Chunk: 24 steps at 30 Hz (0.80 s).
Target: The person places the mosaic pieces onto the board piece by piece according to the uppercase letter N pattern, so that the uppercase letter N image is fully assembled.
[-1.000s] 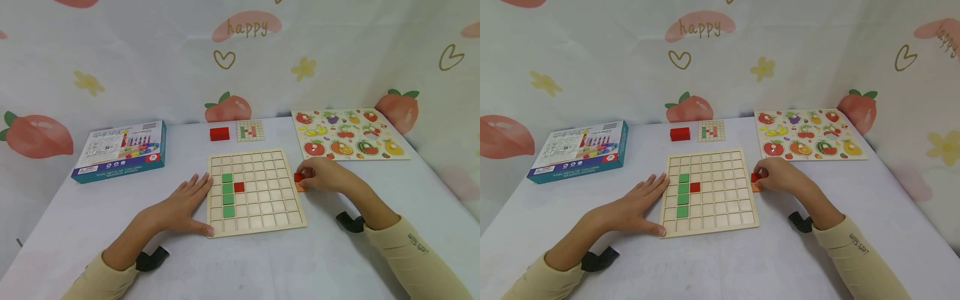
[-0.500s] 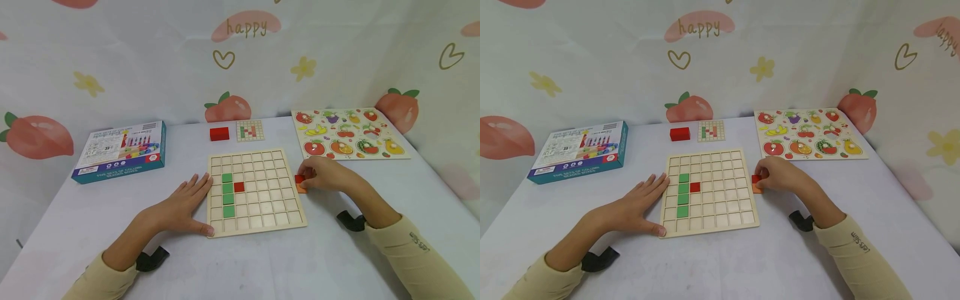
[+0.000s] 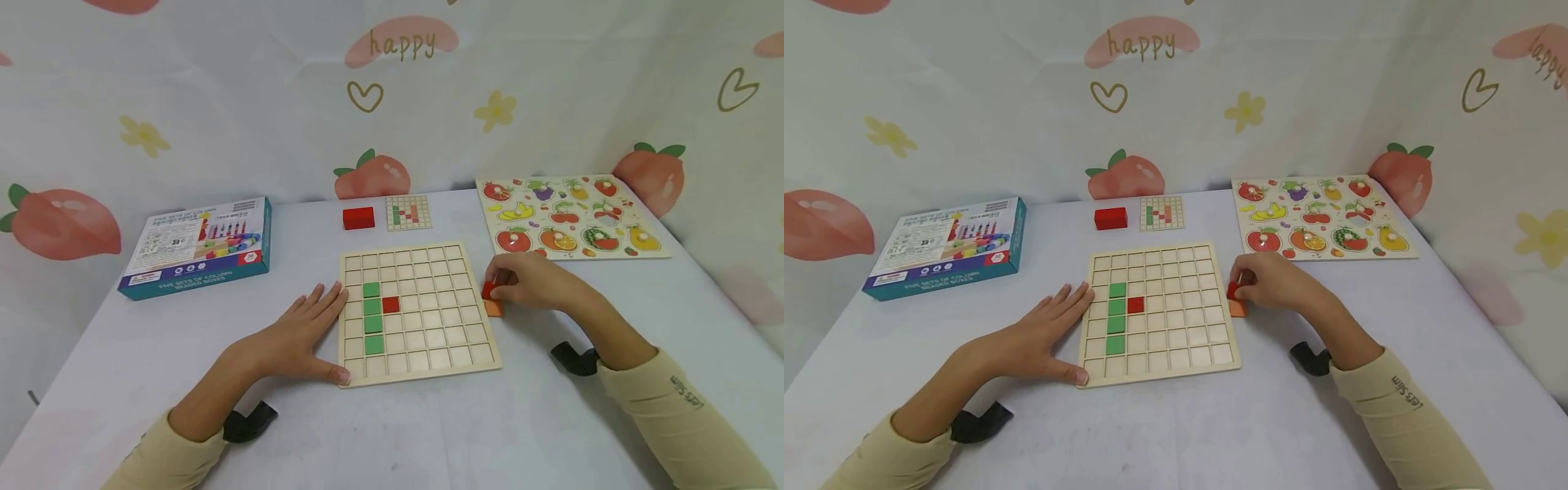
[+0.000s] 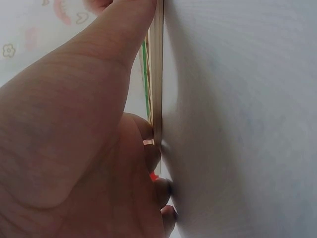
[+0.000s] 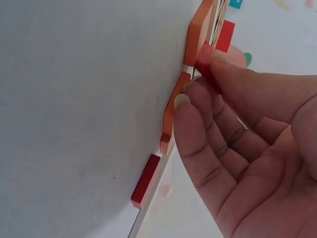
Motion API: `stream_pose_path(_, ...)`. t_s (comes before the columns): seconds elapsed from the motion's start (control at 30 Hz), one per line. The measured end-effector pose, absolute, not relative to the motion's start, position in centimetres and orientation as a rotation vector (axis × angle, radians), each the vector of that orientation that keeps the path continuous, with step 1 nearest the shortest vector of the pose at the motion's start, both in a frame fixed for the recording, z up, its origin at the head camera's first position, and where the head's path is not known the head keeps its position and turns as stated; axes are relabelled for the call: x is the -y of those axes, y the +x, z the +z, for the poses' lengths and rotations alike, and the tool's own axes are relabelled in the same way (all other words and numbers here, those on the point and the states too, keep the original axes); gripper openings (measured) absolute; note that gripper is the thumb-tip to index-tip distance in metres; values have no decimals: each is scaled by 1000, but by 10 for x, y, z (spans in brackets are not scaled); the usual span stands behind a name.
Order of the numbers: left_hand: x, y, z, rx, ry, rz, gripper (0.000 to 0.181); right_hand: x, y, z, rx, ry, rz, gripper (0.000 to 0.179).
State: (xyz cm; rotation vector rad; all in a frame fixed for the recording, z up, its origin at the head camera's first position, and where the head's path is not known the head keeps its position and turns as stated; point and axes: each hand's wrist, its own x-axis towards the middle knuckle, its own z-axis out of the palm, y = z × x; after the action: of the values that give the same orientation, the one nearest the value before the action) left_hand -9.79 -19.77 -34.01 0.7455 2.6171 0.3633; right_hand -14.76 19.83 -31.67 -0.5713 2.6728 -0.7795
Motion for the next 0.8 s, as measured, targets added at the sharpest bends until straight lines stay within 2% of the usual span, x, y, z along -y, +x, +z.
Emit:
stream_pose_path(0.47,197,-98,-339,-2610,737,368,131,-196,-149,-310,-2692,-570,-867,7)
stream_pose_path(0.8,197,-98,-339,-2614,737,364,131,-171,-150,-307,-2618,-662,-913,6)
